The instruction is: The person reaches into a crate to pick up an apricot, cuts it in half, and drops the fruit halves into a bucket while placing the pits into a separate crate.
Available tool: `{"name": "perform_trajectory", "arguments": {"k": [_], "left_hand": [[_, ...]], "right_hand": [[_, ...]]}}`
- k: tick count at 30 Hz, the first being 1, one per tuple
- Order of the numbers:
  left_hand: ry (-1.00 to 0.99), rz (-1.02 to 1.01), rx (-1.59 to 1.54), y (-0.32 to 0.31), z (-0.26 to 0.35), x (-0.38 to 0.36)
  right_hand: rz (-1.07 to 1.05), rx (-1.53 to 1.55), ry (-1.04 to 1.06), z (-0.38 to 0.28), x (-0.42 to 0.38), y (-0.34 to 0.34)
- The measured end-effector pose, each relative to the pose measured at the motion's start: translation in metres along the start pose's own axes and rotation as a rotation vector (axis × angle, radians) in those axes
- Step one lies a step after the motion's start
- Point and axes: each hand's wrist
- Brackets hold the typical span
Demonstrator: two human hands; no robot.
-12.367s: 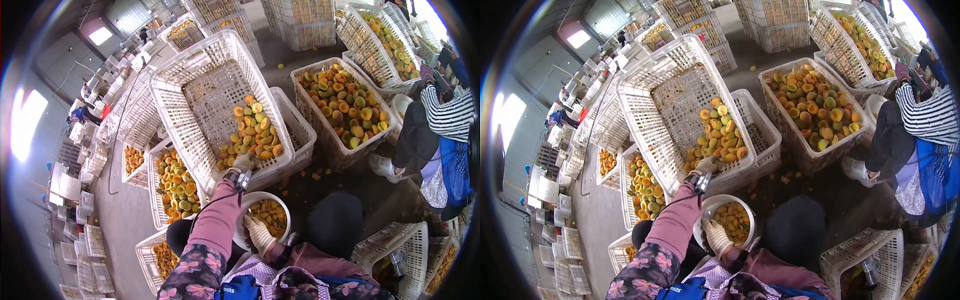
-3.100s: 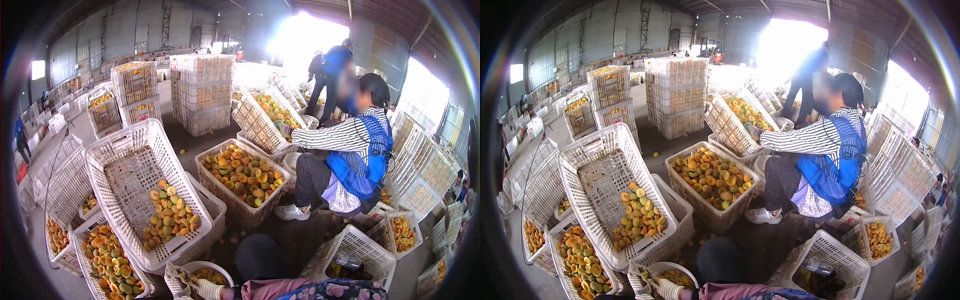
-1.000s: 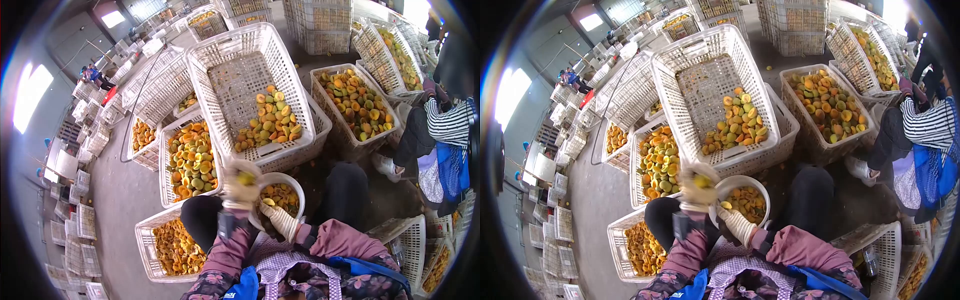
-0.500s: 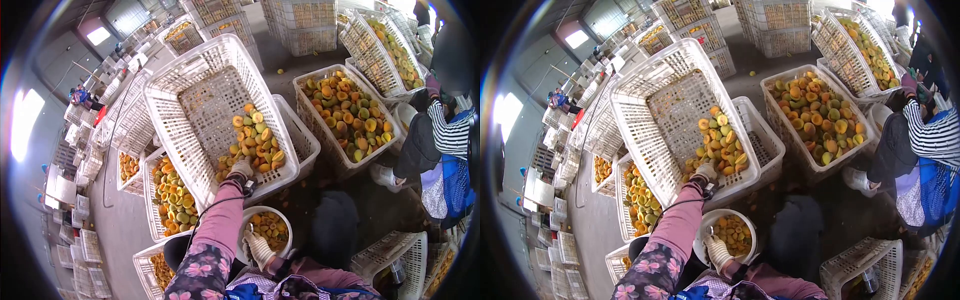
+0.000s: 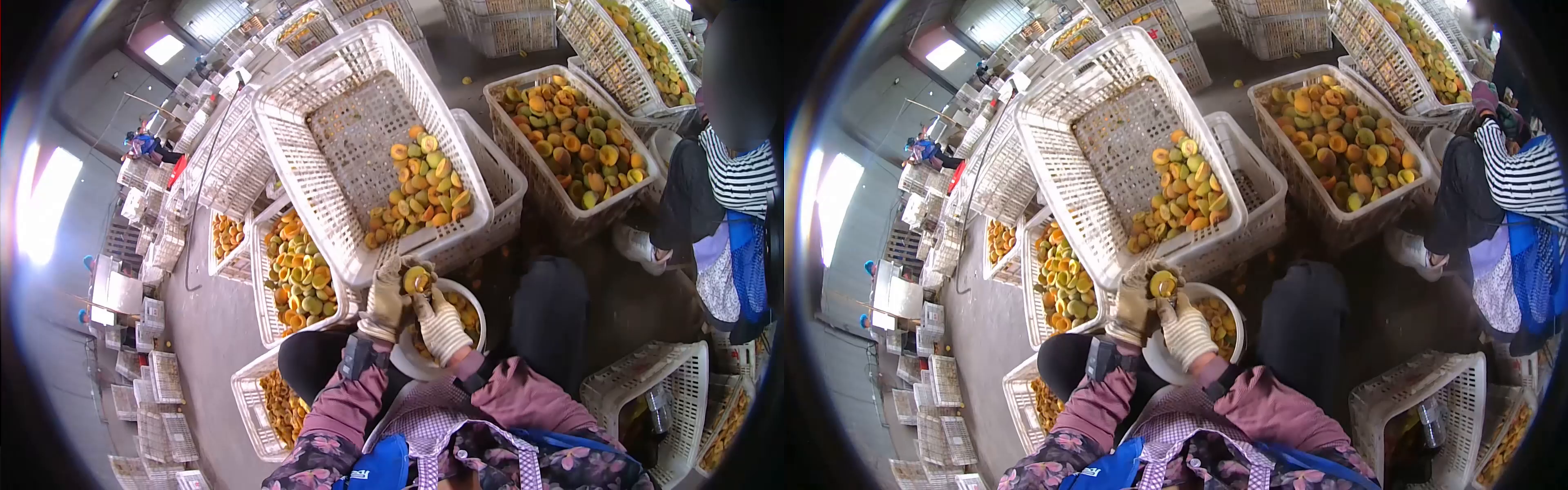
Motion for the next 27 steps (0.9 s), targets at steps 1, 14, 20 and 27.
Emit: {"name": "perform_trajectory", "arguments": {"k": [1,14,20,27], "left_hand": [[0.047,0.058,-0.379,-0.001,-0.009,-0.006],[0.039,0.194,-0.083,-0.022,0.007,-0.034],[0.161,0.048,-0.404,0.024,-0.019,-0.039],[-0.406,0.405,-0.487,0.070,0.018,0.048]], "right_hand": [[-0.014,-0.099,-0.070,-0.006,-0.006,0.000],[-0.256,-0.121,-0.076,0.032,-0.027,-0.017],[-0.648,0.627,-0.500,-0.025,-0.045,0.004],[-0.331,0.798,-0.826,-0.027,-0.042,-0.011]]}}
Point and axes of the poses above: each hand's wrist, its own x-axis towards the middle knuckle, its own y-axis out of the back of the hand, z = x × y, and after that the axes turned 14 degrees about -z, right-handed
